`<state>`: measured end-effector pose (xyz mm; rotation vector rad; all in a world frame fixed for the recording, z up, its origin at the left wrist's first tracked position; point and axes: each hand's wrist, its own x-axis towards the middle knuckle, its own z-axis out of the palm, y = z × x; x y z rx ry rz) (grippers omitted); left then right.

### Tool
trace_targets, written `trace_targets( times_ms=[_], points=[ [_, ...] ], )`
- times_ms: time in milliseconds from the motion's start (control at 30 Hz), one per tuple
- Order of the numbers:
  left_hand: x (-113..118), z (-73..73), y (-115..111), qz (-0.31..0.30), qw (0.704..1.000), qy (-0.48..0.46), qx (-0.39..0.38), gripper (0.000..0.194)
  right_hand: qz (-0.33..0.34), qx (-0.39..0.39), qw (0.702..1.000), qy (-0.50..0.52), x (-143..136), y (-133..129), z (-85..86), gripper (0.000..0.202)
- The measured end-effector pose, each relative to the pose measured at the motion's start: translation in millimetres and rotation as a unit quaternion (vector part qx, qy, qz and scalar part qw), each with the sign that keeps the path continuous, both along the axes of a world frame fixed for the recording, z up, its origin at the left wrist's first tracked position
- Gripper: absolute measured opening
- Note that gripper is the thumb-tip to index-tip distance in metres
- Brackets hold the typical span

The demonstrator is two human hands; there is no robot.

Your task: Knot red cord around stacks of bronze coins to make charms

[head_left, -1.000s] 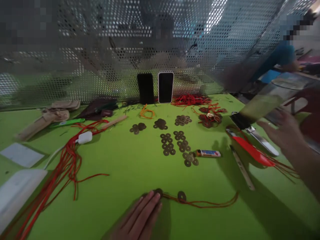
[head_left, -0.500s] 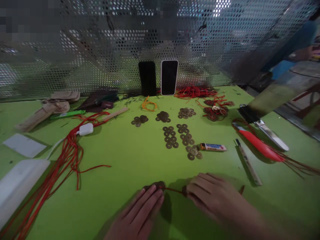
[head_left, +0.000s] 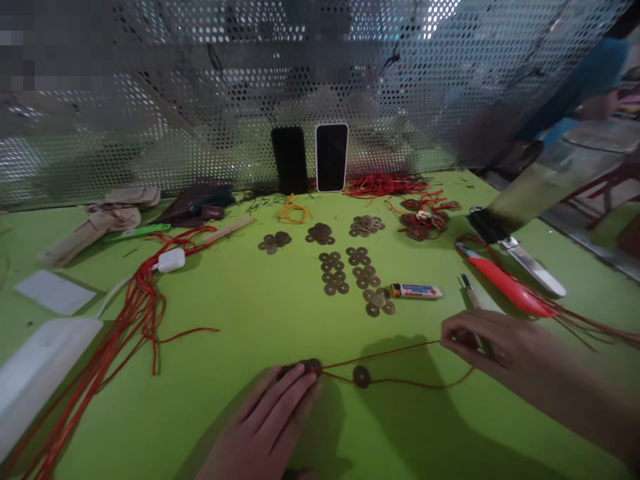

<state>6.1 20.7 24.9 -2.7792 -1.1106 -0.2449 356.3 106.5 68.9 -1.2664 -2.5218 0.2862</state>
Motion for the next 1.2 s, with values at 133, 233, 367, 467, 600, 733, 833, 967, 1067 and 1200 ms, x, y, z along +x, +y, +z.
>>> trace_targets(
  times_ms=[133,233,367,467,600,733,833,967,1067,1200],
  points=[
    [9.1,16.8,2.6,0.052,0.995,-0.081,-0.025,0.049,0.04,0.008,0.998,0.054,-18.0,-4.7,22.4,0.019],
    [32.7,45.1,18.6,0.11,0.969,-0.173,-0.138,0.041,0.105,0.026,0.99,0.09,-45.5,-7.2,32.4,0.01],
    [70.4,75.8,49.9,0.1,0.885,-0.29,-0.351,0.028,0.145,0.091,0.974,0.148,-72.7,-2.8,30.1,0.006],
    [80.2,81.8,66.9,0.109,0.843,-0.32,-0.419,0.018,0.1,0.095,0.967,0.213,-78.4,2.0,15.8,0.003],
    [64.6,86.5,76.1,0.17,0.856,-0.34,-0.351,0.021,0.075,0.003,0.982,0.173,-76.8,3.0,-13.1,0.013],
    [47.9,94.7,79.2,0.182,0.866,-0.374,-0.277,0.016,0.176,-0.106,0.977,0.048,-78.4,1.2,-32.6,0.009],
    [46.4,95.9,80.2,0.186,0.864,-0.366,-0.291,0.016,0.185,-0.128,0.974,0.042,-78.3,4.2,-35.5,0.013],
    [50.5,92.6,81.5,0.193,0.868,-0.321,-0.328,0.018,0.169,-0.106,0.98,0.029,-71.0,13.5,-32.9,0.014],
    [52.0,91.1,82.6,0.193,0.877,-0.306,-0.317,0.018,0.148,-0.05,0.988,-0.002,-66.6,17.8,-31.6,0.016],
    [51.9,89.4,84.7,0.186,0.881,-0.307,-0.309,0.019,0.099,-0.044,0.994,-0.01,-69.6,14.6,-32.4,0.02]
  ],
)
